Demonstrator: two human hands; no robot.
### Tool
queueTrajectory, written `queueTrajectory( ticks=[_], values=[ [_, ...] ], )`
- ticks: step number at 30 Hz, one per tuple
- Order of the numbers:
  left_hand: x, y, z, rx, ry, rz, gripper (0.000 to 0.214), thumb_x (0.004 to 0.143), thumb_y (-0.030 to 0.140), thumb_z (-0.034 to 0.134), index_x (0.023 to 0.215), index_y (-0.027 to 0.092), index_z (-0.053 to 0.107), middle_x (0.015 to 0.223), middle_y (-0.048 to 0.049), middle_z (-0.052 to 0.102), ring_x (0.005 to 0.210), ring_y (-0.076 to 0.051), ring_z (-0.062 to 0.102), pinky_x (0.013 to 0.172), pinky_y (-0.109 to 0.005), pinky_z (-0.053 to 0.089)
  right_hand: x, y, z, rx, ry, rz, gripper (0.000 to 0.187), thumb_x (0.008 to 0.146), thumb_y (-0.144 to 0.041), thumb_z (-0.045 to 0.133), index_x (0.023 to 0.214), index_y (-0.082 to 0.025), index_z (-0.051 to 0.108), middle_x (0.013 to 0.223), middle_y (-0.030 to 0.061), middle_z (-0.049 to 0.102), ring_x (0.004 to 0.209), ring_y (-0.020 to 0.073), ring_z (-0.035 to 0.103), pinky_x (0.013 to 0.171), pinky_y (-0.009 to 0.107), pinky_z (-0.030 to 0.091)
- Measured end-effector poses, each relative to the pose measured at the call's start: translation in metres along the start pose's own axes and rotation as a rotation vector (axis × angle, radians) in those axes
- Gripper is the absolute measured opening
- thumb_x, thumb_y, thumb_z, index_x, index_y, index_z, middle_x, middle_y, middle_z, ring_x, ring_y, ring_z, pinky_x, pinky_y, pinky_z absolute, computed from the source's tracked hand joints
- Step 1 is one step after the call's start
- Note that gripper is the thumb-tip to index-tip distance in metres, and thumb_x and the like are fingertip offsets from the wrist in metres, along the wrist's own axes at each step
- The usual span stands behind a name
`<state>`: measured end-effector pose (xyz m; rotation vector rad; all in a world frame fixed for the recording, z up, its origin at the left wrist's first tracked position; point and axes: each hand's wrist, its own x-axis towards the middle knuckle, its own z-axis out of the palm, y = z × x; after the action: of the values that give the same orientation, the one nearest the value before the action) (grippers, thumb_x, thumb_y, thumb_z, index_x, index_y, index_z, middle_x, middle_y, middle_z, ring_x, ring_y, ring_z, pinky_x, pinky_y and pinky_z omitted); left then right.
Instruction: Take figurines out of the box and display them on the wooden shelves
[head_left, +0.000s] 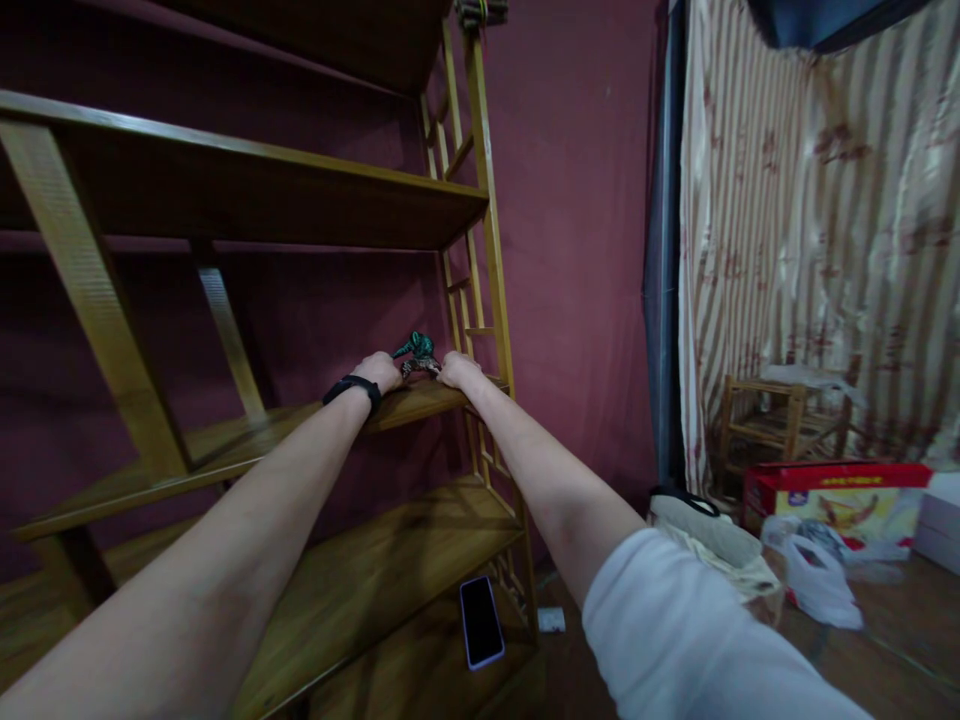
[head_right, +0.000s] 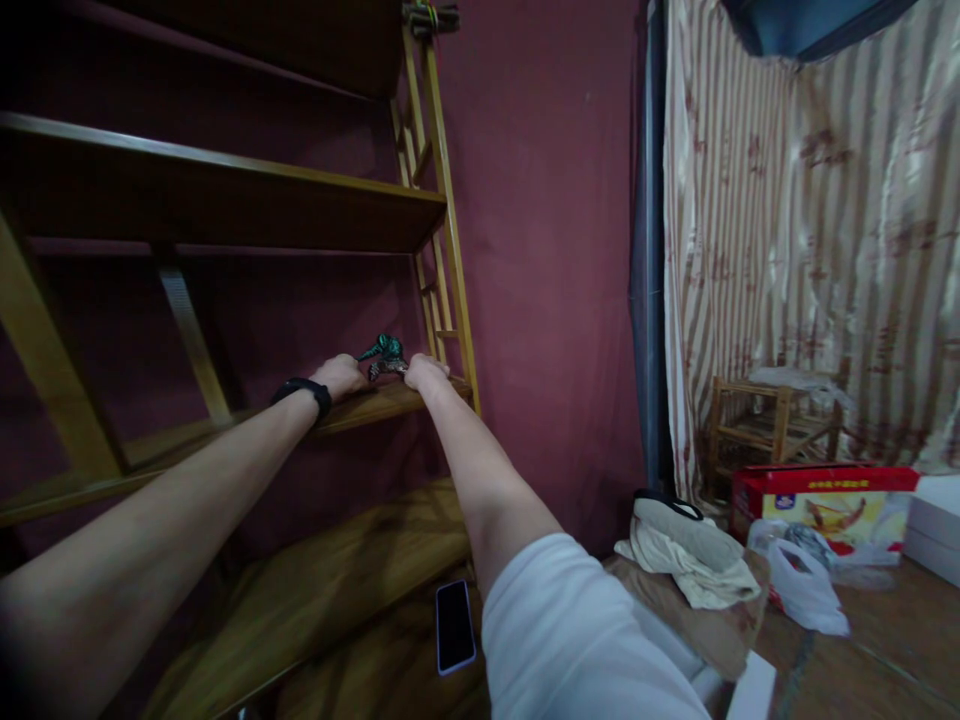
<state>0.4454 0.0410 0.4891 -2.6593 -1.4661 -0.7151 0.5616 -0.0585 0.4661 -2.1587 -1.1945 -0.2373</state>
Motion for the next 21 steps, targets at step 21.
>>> queueTrajectory(
  ticks=[21],
  values=[
    [-0.056,0.015,-0.035,0.245,0.015,0.143,0.041,0.060,0.045,0.063,0.087,0.015,0.065,0.091,-0.0163,0.066,0.085,-0.032,0.061,0.069,-0.034,0.043,-0.020,-0.011,-0.003,-0.208,0.174,-0.163,0.029,0.083,-0.015,0.046,0.109,-0.006,0.054,0.111,0.0221,0.059,0.104,0.0251,0.057,0.088,0.041,0.042]
  ],
)
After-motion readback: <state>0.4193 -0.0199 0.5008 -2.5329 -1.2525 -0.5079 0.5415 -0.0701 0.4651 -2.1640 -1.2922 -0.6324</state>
